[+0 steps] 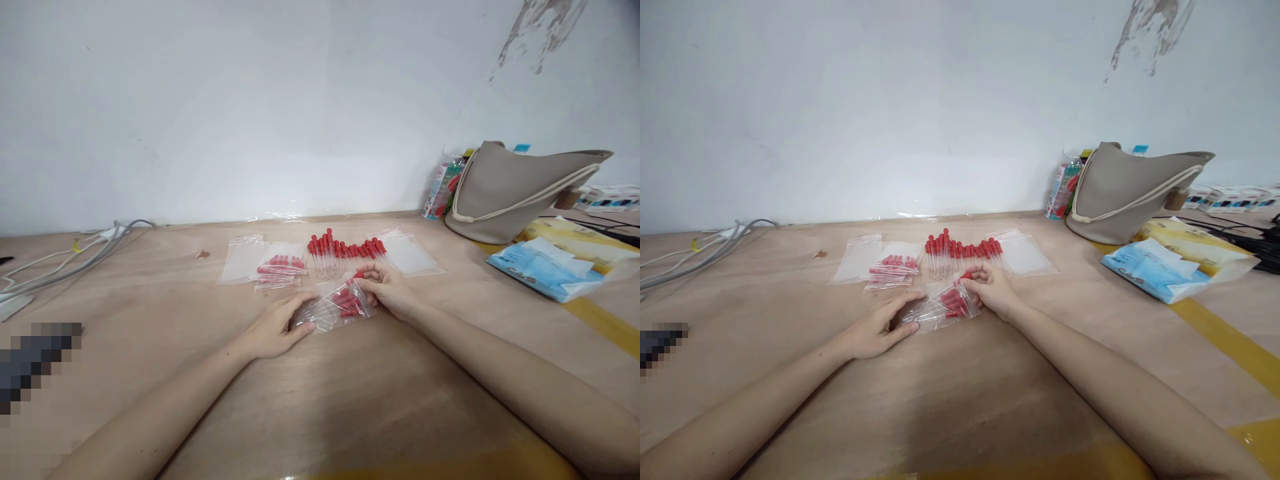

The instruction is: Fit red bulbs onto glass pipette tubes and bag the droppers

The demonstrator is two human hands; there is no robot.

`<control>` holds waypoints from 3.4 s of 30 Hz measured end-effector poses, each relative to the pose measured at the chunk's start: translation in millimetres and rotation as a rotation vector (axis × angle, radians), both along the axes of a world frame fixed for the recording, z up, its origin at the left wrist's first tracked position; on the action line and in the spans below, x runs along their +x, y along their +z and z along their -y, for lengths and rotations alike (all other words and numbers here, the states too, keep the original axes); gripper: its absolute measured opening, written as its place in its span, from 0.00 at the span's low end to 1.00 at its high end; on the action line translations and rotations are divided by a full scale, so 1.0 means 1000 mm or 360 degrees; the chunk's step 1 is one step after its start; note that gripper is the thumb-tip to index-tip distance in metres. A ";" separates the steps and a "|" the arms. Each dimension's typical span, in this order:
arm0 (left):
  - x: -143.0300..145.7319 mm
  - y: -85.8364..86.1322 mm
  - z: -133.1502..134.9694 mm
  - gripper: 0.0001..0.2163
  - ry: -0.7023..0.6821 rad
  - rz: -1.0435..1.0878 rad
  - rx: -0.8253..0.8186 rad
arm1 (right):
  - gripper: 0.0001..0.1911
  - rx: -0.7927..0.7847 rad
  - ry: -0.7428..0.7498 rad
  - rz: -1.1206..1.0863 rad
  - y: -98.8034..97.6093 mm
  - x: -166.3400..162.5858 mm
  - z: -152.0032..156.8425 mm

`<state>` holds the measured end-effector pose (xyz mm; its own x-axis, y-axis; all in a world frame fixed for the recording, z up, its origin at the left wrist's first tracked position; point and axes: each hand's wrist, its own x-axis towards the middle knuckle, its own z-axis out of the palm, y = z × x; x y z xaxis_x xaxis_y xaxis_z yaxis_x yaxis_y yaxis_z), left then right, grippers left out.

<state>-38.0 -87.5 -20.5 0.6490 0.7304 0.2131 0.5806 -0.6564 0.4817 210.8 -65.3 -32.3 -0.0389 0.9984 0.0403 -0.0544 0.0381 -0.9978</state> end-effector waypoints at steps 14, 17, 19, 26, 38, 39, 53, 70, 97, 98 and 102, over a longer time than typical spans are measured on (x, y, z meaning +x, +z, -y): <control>0.001 0.000 0.000 0.22 -0.0011 0.0005 0.0021 | 0.16 -0.0043 0.0715 0.0142 -0.002 0.000 -0.003; 0.001 0.000 0.001 0.22 -0.0017 -0.0007 0.0037 | 0.13 -0.0104 0.0751 0.0074 0.004 0.000 -0.004; 0.001 0.001 0.000 0.22 -0.0025 -0.0009 0.0035 | 0.10 -0.0115 0.0695 0.0146 0.007 0.001 -0.006; 0.001 0.000 0.000 0.21 -0.0112 0.0010 0.0025 | 0.17 -0.0118 0.0487 0.0276 -0.004 -0.004 -0.014; 0.001 -0.002 -0.001 0.21 -0.0166 -0.0007 0.0084 | 0.14 0.0071 0.0164 0.0836 -0.006 0.006 -0.017; 0.000 -0.002 -0.002 0.21 -0.0182 -0.0010 0.0099 | 0.14 0.0070 0.0149 0.0817 -0.007 0.006 -0.017; 0.000 -0.005 -0.005 0.18 -0.0255 -0.0173 0.0165 | 0.23 -0.0087 0.0623 0.1119 0.014 0.021 -0.006; 0.000 -0.004 -0.004 0.19 -0.0235 -0.0267 0.0162 | 0.13 -0.0199 0.0435 0.0494 0.002 0.006 -0.002; 0.001 -0.004 -0.005 0.19 -0.0280 -0.0293 0.0153 | 0.22 -0.0458 0.0494 0.0878 0.018 0.014 -0.003; 0.000 -0.004 -0.005 0.19 -0.0291 -0.0289 0.0154 | 0.20 -0.0440 0.0524 0.0780 0.017 0.013 -0.003; 0.000 -0.003 -0.004 0.20 -0.0282 -0.0133 0.0192 | 0.18 -0.0293 0.0559 0.0323 0.020 0.014 -0.003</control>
